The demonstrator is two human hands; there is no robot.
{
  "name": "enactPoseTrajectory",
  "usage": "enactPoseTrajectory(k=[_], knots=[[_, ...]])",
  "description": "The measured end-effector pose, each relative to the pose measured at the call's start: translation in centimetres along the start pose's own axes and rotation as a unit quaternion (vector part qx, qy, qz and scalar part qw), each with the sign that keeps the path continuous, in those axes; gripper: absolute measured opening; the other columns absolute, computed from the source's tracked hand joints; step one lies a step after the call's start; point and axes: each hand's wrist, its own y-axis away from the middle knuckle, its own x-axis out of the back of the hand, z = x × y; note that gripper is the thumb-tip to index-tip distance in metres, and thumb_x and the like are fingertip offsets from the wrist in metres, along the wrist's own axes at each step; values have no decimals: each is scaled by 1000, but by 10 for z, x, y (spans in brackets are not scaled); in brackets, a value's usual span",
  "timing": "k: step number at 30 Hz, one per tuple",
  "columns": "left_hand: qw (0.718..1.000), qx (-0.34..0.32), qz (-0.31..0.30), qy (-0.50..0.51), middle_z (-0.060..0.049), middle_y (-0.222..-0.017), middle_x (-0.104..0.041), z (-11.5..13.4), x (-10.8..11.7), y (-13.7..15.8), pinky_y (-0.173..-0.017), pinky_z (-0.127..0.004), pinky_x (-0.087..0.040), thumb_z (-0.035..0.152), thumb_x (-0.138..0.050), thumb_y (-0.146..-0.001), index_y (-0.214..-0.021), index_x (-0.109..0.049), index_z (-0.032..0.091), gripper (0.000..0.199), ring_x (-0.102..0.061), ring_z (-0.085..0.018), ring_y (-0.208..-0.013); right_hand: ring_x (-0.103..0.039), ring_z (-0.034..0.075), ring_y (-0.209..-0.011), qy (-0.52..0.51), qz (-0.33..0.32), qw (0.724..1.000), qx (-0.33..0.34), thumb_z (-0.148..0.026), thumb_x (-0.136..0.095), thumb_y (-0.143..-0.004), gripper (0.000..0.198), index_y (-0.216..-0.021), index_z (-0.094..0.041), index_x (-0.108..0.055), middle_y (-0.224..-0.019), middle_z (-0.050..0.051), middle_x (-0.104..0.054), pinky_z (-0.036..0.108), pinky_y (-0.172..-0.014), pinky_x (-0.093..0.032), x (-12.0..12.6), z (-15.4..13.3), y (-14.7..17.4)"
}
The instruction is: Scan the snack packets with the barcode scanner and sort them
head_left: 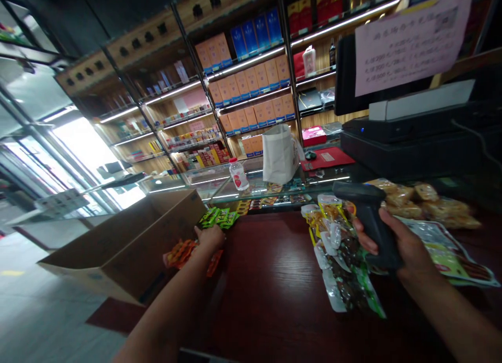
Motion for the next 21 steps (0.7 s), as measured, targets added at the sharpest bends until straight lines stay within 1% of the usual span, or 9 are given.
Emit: enactPoseTrajectory(k=[3, 5, 9, 11, 12, 14, 16, 18, 21], knots=[[999, -12, -10, -34, -25, -107, -74, 18, 1, 10, -109, -68, -14, 39, -55, -86, -104, -72, 13, 36, -67, -41, -107, -48, 9, -42, -3, 2, 1000, -6, -51, -75, -77, 39, -100, -20, -72, -73, 2, -68, 17, -36, -43, 0, 0, 0], [998, -40, -10, -47, -22, -108, -74, 31, 2, 22, -111, -64, -14, 43, -53, -88, -102, -72, 15, 37, -66, -38, -109, -48, 9, -42, -5, 1, 1000, -1, -50, -74, -79, 38, -100, -19, -72, -73, 2, -67, 17, -37, -43, 0, 0, 1], [989, -144, -9, -30, -16, -110, -74, 58, 2, 52, -114, -59, -14, 46, -55, -89, -108, -68, 19, 35, -64, -35, -112, -49, 9, -42, 2, -4, 1000, 14, -50, -71, -82, 36, -98, -17, -71, -73, 3, -67, 19, -37, -42, -2, -1, 1], [979, -202, -20, 18, -13, -111, -74, 68, 2, 64, -113, -56, -19, 42, -59, -87, -109, -66, 22, 31, -64, -32, -112, -48, 9, -42, 6, -3, 1000, 20, -49, -70, -83, 35, -96, -18, -71, -74, 3, -67, 20, -37, -41, -3, -2, 0], [974, -219, -26, 49, -12, -112, -73, 72, 2, 69, -111, -53, -25, 42, -61, -86, -109, -65, 23, 30, -64, -31, -111, -48, 9, -42, 8, -5, 1000, 21, -50, -69, -83, 33, -94, -18, -70, -74, 3, -67, 20, -36, -40, -3, -2, 0], [973, -209, -32, 93, -13, -113, -71, 79, 2, 73, -102, -46, -37, 46, -64, -83, -108, -64, 22, 35, -63, -31, -111, -47, 10, -42, 18, -15, 1000, 18, -50, -67, -84, 32, -89, -19, -69, -74, 3, -66, 21, -37, -39, -3, -2, -1], [980, -165, -34, 103, -17, -114, -69, 84, 2, 73, -90, -40, -44, 54, -67, -79, -105, -64, 19, 44, -62, -33, -111, -46, 11, -42, 31, -25, 999, 15, -51, -66, -84, 32, -84, -19, -68, -71, 3, -65, 22, -37, -39, -3, -1, -1], [983, -141, -44, 105, -18, -113, -68, 89, 1, 71, -82, -37, -45, 57, -70, -74, -97, -64, 18, 45, -62, -35, -109, -46, 11, -42, 40, -27, 999, 15, -52, -65, -84, 33, -84, -19, -67, -71, 3, -66, 23, -38, -38, -3, 1, -2], [966, -171, -58, 183, -13, -104, -70, 97, -2, 66, -77, -32, -45, 44, -78, -67, -85, -61, 19, 34, -65, -29, -99, -46, 10, -41, 47, -28, 998, 7, -52, -63, -86, 34, -85, -18, -69, -69, 3, -66, 22, -38, -38, -1, 4, -3]])
